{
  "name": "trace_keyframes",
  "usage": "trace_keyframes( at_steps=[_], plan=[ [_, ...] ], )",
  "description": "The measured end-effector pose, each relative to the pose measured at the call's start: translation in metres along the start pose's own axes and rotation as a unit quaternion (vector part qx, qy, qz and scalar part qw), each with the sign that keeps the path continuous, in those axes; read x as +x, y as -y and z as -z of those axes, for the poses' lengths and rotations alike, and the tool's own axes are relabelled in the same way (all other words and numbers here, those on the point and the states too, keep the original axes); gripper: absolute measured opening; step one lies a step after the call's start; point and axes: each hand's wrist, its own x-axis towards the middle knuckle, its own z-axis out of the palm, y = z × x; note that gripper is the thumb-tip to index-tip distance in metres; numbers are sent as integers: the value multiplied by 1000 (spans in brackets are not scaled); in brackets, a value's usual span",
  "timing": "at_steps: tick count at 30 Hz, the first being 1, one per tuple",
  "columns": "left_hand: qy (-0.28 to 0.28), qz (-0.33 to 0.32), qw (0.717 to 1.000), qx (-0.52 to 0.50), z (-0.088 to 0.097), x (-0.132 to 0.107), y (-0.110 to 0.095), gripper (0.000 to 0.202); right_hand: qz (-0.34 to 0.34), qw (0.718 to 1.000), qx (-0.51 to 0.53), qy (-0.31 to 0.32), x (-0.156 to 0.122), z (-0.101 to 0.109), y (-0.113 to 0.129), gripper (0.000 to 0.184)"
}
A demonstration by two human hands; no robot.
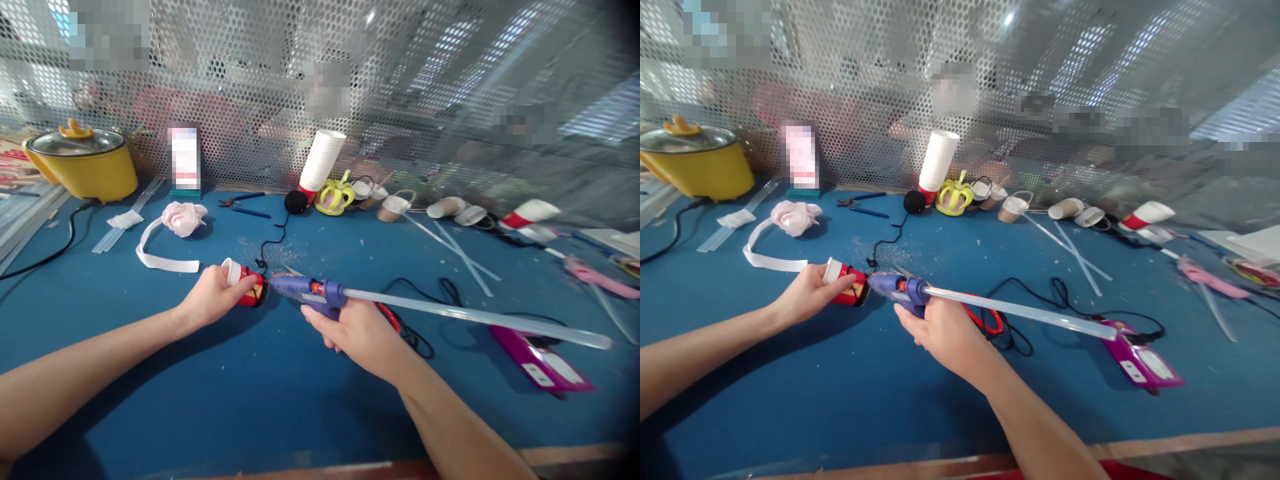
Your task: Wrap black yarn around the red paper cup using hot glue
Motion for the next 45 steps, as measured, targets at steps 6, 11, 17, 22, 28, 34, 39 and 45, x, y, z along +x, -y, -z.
trace_keyframes(
  at_steps=[6,11,17,22,28,34,39,45],
  plan=[
    [-1,3,1000,3,0,-2,0,41,-8,1000,15,13,4,0,1,23],
    [-8,-12,1000,-21,-1,-4,-1,39,-12,1000,24,15,9,-1,1,25],
    [5,-18,1000,-7,-1,-4,1,40,-31,998,57,21,9,-1,2,22],
    [11,-13,1000,12,0,-4,-1,41,-17,999,40,25,8,2,1,22],
    [10,-9,1000,15,-1,-4,0,41,-22,997,66,32,13,0,0,22],
    [16,-10,1000,13,-2,-4,-1,41,-29,996,67,49,10,3,0,23],
    [14,-6,1000,19,-1,-6,-2,42,-28,996,75,44,12,2,1,22],
    [16,-10,1000,22,0,-5,-1,43,-40,997,43,45,6,4,0,23]
  ],
)
